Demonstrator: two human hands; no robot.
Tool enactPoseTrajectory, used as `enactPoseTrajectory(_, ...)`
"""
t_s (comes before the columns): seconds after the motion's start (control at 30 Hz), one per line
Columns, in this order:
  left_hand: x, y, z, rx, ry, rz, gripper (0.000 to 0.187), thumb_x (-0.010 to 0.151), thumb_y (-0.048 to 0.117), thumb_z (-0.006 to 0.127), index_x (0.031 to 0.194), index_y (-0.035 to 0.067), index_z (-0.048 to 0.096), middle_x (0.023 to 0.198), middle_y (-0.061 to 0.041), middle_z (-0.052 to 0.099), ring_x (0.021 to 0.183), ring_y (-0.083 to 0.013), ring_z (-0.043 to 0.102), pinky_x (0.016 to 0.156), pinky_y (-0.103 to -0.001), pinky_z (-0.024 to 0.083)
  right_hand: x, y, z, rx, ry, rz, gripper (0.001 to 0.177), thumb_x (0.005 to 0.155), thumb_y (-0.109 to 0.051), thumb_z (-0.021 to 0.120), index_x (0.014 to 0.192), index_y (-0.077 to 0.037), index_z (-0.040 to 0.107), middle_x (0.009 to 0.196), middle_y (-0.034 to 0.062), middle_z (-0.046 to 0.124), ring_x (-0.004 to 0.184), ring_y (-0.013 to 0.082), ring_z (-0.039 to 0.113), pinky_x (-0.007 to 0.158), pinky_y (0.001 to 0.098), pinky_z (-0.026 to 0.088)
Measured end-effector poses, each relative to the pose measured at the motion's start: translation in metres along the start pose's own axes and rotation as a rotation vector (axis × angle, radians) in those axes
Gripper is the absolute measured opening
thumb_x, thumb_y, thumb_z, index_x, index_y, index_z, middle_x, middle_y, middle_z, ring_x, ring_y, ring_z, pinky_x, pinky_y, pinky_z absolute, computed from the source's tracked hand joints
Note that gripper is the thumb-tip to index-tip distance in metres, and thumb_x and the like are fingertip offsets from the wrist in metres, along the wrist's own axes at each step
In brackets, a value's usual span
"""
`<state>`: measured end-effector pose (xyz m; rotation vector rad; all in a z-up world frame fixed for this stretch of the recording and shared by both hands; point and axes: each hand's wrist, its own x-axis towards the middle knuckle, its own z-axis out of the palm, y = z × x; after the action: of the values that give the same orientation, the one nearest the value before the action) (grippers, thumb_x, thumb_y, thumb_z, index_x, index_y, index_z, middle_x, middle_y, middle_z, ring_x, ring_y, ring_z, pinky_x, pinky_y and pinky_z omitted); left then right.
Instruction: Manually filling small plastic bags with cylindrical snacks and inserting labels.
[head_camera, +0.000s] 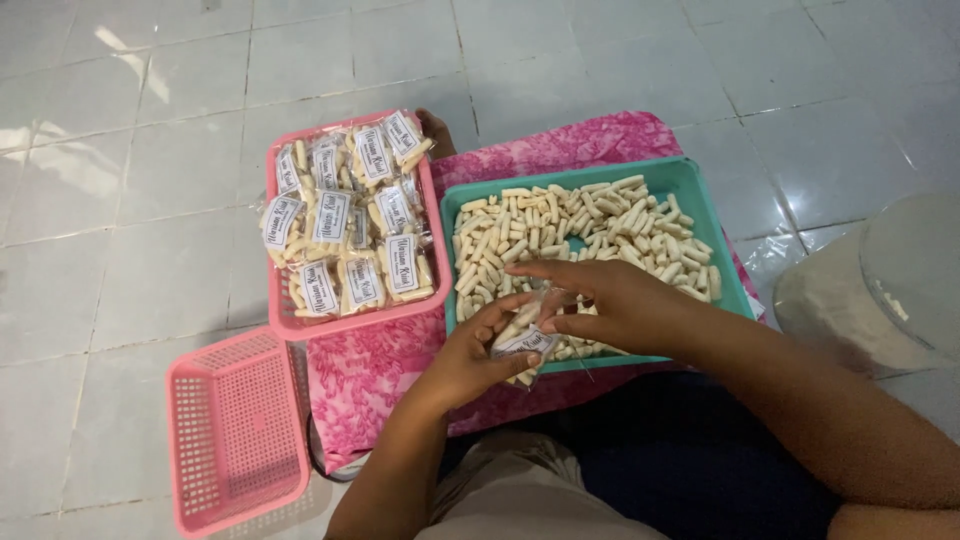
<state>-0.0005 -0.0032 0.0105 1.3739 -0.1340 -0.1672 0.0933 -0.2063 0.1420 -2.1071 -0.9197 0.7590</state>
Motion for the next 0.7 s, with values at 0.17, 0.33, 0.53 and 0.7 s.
enactPoseTrajectory(0.17,0.0,-0.005,-0.001,0.025,0.035,0.005,0.073,0.084,0.002,0.083,0.149,-0.002,0.048,0.131,-0.021,0.066,0.122,-0.0242,0.056,0.107,-0.042,0.049,-0.003,-0.005,-0.001,0.002,0.031,-0.006,0.073,0.089,-0.012,0.073,0.156,-0.016,0.045,0.105,0.0144,0.081,0.089,0.0309,0.071,0.083,0.0466,0.054)
enactPoseTrajectory(0.33,0.0,0.007,0.004,0.046,0.015,0.015,0.07,0.084,0.004,0.084,0.146,-0.002,0.053,0.126,-0.02,0.069,0.12,-0.023,0.059,0.107,-0.04,0.049,-0.005,-0.007,0.0,-0.005,-0.022,-0.059,0.066,0.092,-0.007,0.067,0.154,-0.013,0.047,0.105,0.0172,0.082,0.088,0.0344,0.071,0.082,0.048,0.052)
enactPoseTrajectory(0.53,-0.002,-0.027,-0.007,0.057,0.023,-0.023,0.053,0.086,0.007,0.083,0.134,0.0,0.065,0.123,-0.016,0.073,0.118,-0.0185,0.058,0.103,-0.038,0.051,-0.003,-0.002,0.002,0.001,0.009,-0.085,0.068,0.09,-0.009,0.07,0.154,-0.016,0.047,0.104,0.0131,0.084,0.087,0.0306,0.07,0.081,0.0461,0.052)
enactPoseTrajectory(0.7,-0.001,-0.028,-0.009,0.049,0.045,-0.007,0.051,0.088,0.009,0.082,0.135,-0.001,0.065,0.123,-0.016,0.074,0.115,-0.0199,0.062,0.099,-0.037,0.054,-0.002,0.007,0.004,0.039,0.14,-0.125,0.07,0.086,-0.006,0.074,0.152,-0.012,0.049,0.097,0.0107,0.083,0.086,0.0286,0.07,0.084,0.0441,0.053)
